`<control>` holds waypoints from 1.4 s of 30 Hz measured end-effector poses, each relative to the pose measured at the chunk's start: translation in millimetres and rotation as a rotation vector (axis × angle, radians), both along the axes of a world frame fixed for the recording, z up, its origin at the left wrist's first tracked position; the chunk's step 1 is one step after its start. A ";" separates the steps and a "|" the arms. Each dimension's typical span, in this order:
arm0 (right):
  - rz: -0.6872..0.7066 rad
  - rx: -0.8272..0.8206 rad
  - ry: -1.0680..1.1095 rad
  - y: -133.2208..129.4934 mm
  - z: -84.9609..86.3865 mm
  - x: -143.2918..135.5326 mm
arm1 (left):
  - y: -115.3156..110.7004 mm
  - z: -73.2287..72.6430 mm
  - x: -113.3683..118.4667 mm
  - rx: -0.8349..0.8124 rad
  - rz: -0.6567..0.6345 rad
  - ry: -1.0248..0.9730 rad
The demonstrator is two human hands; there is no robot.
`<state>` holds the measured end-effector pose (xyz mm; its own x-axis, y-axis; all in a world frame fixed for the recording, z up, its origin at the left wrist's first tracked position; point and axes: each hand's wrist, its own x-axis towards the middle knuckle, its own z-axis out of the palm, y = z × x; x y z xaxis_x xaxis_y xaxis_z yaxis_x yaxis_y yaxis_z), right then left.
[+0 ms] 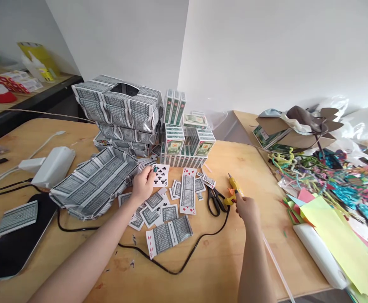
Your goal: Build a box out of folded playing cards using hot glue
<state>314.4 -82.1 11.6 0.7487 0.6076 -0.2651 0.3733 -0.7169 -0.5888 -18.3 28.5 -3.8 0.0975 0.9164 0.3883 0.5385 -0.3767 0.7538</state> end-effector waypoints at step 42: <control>0.420 0.728 1.069 69.8 -24.0 -151.9 | -1.6 -5.0 1.4 0.069 -0.004 -0.114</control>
